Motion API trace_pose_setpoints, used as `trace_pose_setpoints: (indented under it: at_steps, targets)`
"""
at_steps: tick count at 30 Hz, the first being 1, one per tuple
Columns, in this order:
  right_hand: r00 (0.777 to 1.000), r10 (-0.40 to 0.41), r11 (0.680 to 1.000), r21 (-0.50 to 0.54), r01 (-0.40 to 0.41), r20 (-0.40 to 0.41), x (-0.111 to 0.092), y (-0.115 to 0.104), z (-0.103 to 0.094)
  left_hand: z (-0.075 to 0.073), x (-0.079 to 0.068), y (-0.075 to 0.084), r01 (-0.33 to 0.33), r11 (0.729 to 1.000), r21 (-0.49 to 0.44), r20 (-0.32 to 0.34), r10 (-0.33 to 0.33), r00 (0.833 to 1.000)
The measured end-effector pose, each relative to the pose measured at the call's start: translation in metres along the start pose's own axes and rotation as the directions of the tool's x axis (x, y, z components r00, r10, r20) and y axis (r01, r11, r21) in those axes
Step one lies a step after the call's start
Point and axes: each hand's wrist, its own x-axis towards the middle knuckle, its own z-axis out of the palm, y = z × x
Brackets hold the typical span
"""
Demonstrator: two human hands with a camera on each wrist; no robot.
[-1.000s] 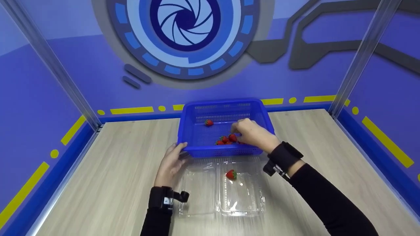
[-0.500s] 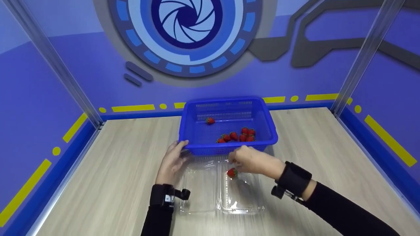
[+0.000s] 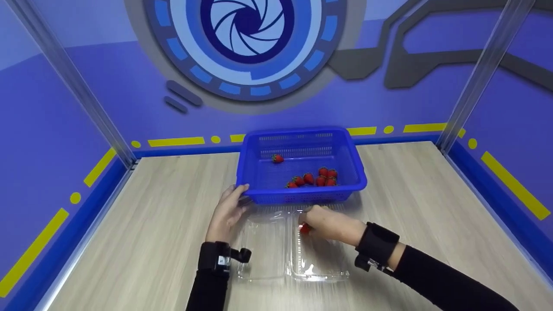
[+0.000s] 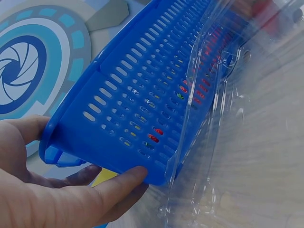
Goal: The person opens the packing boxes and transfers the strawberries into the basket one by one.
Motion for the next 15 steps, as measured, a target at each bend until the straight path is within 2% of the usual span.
trace_pose_setpoints:
  at_steps: [6, 15]
  targets:
    - [1.0, -0.009, 1.0, -0.009, 0.009, -0.006, 0.002, 0.003, 0.01, 0.0, 0.0, 0.0, 0.01, 1.0, -0.008, -0.01, -0.01, 1.0]
    - [0.994, -0.101, 0.994, 0.043, 0.103, -0.034, -0.002, 0.003, 0.019, 0.0, 0.0, 0.0, 0.011, 1.0, -0.013, -0.007, -0.011, 1.0]
